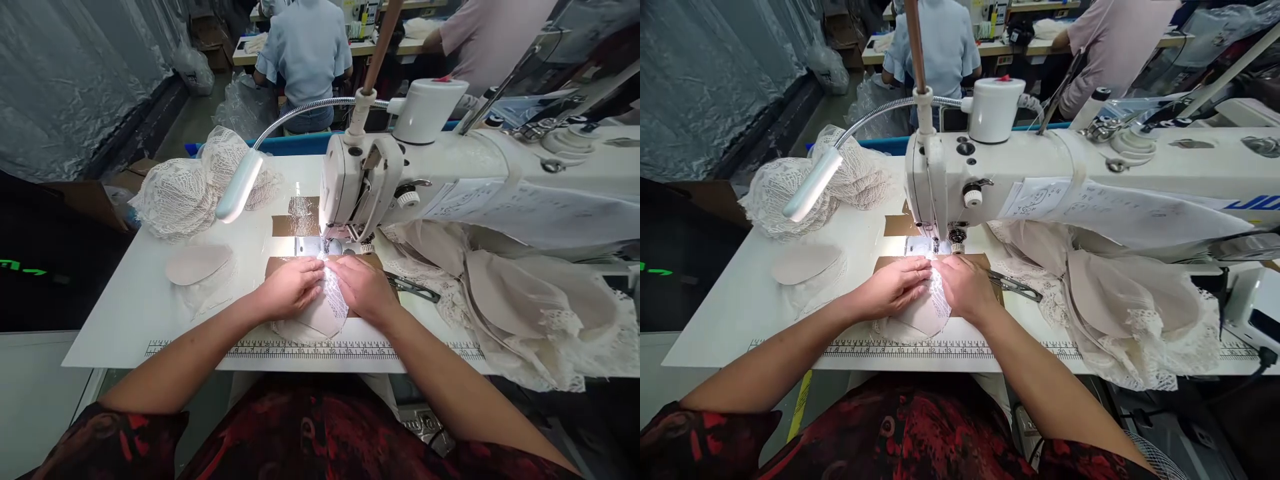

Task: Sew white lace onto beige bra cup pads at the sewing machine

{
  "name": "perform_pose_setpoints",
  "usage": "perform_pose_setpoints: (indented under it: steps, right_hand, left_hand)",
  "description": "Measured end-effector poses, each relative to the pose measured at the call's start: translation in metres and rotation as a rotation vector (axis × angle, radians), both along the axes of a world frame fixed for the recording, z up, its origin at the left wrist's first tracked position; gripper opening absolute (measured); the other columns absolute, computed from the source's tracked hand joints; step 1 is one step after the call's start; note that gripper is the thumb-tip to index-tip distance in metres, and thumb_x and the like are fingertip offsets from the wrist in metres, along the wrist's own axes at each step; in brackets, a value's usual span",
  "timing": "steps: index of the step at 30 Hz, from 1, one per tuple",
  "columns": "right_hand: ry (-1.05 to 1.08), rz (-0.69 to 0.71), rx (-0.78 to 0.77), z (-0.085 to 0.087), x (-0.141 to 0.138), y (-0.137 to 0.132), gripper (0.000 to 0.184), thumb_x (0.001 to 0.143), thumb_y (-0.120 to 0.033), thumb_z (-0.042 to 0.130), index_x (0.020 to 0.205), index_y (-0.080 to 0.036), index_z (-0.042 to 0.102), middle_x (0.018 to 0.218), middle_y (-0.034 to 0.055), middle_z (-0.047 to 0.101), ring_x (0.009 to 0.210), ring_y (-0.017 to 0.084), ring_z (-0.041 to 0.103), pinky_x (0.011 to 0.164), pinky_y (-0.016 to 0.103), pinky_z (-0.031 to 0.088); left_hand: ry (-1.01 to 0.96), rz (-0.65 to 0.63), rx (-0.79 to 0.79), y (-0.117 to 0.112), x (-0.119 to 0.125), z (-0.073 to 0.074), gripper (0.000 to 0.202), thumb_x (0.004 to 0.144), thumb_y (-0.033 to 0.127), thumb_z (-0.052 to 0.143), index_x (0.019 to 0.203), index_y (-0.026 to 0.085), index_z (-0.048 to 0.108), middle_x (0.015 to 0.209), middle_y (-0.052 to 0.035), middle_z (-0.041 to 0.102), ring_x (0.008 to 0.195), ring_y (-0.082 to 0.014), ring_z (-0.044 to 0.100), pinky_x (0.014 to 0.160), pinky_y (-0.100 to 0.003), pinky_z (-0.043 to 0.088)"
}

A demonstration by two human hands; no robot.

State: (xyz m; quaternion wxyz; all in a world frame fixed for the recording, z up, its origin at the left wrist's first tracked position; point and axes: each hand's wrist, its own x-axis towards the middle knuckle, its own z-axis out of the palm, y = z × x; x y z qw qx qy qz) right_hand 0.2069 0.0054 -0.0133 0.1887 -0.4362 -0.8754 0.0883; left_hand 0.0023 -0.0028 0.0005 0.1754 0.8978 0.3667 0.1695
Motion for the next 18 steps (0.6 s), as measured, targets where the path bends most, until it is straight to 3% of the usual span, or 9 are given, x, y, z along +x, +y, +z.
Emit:
perform_pose_setpoints:
  steps: [2,6,11,18]
  right_hand:
    - [-0.143,-0.040,-0.009,0.004,-0.001,-0.001,0.034,0.086,-0.011,0.041,0.108,-0.017,0.066,0.092,0.0082,0.064,0.084,0.021,0.055,0.069,0.031,0.040]
    - [-0.282,-0.087,-0.028,0.007,-0.004,-0.003,0.032,0.088,-0.013,0.042,0.109,-0.019,0.065,0.089,0.0073,0.061,0.084,0.022,0.052,0.068,0.032,0.034]
    - [-0.279,-0.101,-0.006,0.003,-0.004,-0.002,0.031,0.086,-0.013,0.044,0.107,-0.020,0.065,0.089,0.0072,0.061,0.083,0.021,0.050,0.068,0.032,0.031]
    - [-0.240,-0.124,0.024,-0.001,-0.005,0.000,0.032,0.085,-0.010,0.043,0.106,-0.019,0.066,0.086,0.0070,0.061,0.080,0.020,0.049,0.069,0.032,0.031]
  left_hand:
    - [0.021,-0.009,0.027,0.004,0.004,0.000,0.034,0.092,0.024,0.043,0.116,0.009,0.060,0.127,-0.0159,0.058,0.120,-0.0247,0.053,0.102,-0.041,0.046]
    - [0.163,0.078,0.071,0.007,0.005,0.004,0.040,0.089,0.029,0.049,0.123,0.009,0.055,0.131,-0.0177,0.054,0.120,-0.0290,0.051,0.098,-0.046,0.046]
    - [0.249,0.091,0.066,0.011,0.004,0.005,0.046,0.088,0.032,0.049,0.127,0.008,0.053,0.135,-0.0185,0.050,0.118,-0.0300,0.050,0.097,-0.048,0.045]
    - [0.294,0.001,0.092,0.027,-0.002,0.003,0.052,0.085,0.031,0.048,0.131,0.007,0.051,0.140,-0.0159,0.047,0.125,-0.0295,0.045,0.102,-0.045,0.041]
